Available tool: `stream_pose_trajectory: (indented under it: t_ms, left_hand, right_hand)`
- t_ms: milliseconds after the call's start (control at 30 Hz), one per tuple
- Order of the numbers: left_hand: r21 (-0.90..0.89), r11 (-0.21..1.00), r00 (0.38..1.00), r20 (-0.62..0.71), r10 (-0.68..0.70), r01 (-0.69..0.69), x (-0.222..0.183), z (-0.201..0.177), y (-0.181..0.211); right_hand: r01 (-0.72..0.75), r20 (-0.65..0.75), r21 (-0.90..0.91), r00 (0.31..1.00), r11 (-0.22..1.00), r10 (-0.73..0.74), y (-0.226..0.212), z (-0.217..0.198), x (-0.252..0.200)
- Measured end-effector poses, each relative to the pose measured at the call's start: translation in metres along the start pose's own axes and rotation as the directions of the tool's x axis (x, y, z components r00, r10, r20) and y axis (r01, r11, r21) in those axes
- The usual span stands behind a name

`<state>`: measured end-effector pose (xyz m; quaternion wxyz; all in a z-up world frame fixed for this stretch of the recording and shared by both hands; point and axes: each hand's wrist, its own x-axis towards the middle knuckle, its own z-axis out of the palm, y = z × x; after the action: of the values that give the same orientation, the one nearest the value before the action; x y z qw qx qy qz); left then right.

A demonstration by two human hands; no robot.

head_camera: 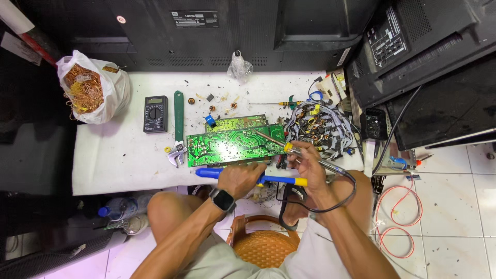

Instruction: The person sits on a low stool and uses a soldering iron and a hot air gun to work on a green circuit board placed on a white table. They repeatedly apply heat to specific areas of the board, switching between the two tools throughout the process.

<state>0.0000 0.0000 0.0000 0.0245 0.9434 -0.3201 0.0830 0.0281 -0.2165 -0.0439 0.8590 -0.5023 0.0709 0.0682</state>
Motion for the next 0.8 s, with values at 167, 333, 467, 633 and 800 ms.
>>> stream_pose_trajectory:
  t_ms: [167, 333, 467, 633, 800]
  left_hand:
    - [0.050, 0.999, 0.997, -0.074, -0.013, 0.017, 0.013, 0.015, -0.006]
    - [0.067, 0.997, 0.996, -0.089, 0.028, -0.022, 0.017, 0.009, 0.002]
    - [0.102, 0.994, 0.987, -0.154, 0.048, -0.033, 0.020, 0.031, 0.006]
    - [0.140, 0.988, 0.972, -0.215, 0.097, -0.068, 0.023, 0.021, 0.005]
    - [0.122, 0.991, 0.972, -0.224, 0.072, -0.045, 0.020, 0.032, 0.004]
  right_hand:
    - [0.023, -0.009, 0.001, 1.000, 1.000, -0.023, -0.016, 0.027, 0.012]
    - [-0.086, 0.013, -0.111, 0.996, 0.990, 0.088, -0.008, 0.048, 0.007]
    - [-0.096, 0.026, -0.083, 0.995, 0.992, 0.098, 0.002, 0.062, 0.005]
    - [0.000, 0.016, -0.156, 1.000, 0.988, 0.003, -0.008, 0.085, -0.002]
    - [-0.009, 0.034, -0.119, 0.999, 0.993, 0.013, 0.004, 0.076, 0.007]
